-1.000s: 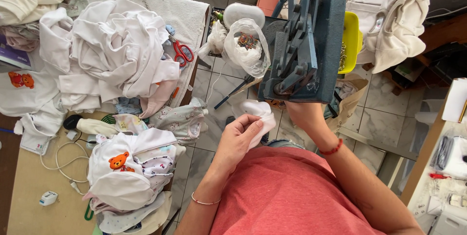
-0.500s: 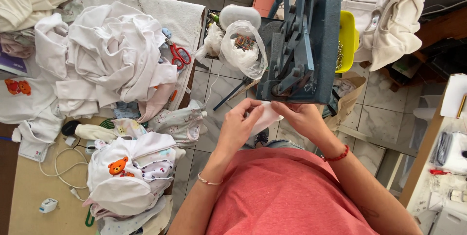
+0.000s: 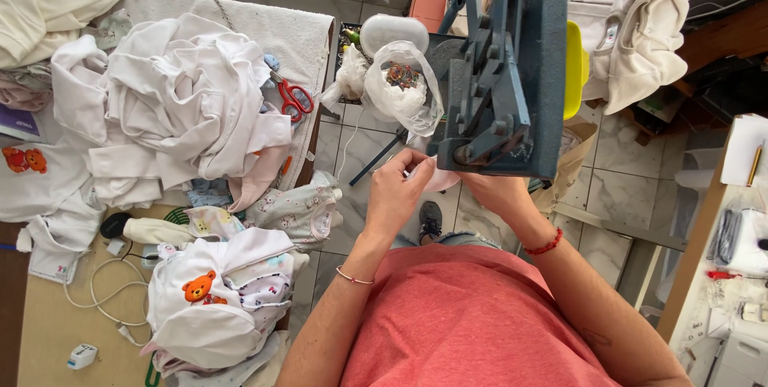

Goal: Attaching metal snaps to baby onesies using a manual press machine.

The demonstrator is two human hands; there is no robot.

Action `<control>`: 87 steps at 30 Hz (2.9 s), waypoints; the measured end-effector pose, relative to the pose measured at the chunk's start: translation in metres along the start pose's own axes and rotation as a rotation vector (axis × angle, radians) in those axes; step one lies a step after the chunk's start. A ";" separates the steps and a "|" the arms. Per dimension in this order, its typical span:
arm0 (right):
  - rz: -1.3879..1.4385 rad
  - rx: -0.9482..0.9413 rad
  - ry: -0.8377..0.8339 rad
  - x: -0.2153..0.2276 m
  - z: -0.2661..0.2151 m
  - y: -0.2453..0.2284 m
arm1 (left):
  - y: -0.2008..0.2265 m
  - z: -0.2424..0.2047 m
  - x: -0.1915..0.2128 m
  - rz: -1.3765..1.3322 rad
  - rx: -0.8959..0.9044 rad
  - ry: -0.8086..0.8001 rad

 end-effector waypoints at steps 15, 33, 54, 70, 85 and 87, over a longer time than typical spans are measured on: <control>-0.857 0.420 -0.279 -0.019 -0.003 -0.029 | 0.000 0.002 0.006 0.157 0.083 -0.058; -0.632 0.440 -0.223 -0.011 0.015 -0.039 | 0.010 0.006 0.009 0.246 0.043 -0.052; 0.564 -0.422 -0.131 0.013 -0.032 -0.003 | 0.022 -0.044 0.010 0.008 -0.023 -0.326; -0.476 0.180 -0.241 0.059 0.039 0.059 | 0.024 -0.062 -0.035 0.179 0.271 -0.392; 0.553 -0.176 -0.253 0.030 0.018 0.075 | -0.006 -0.056 -0.022 0.102 0.299 -0.244; 0.688 -0.218 -0.248 0.019 0.010 0.065 | -0.013 -0.053 -0.022 0.036 0.274 -0.231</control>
Point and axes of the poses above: each hand's wrist, its own z-axis towards the middle knuckle, its own x-axis out of the back of the hand, y = z × x, the point moved 8 cm from there along z, towards the middle knuckle, and after that the axes turned 13 degrees about x, right-handed, at the moved point
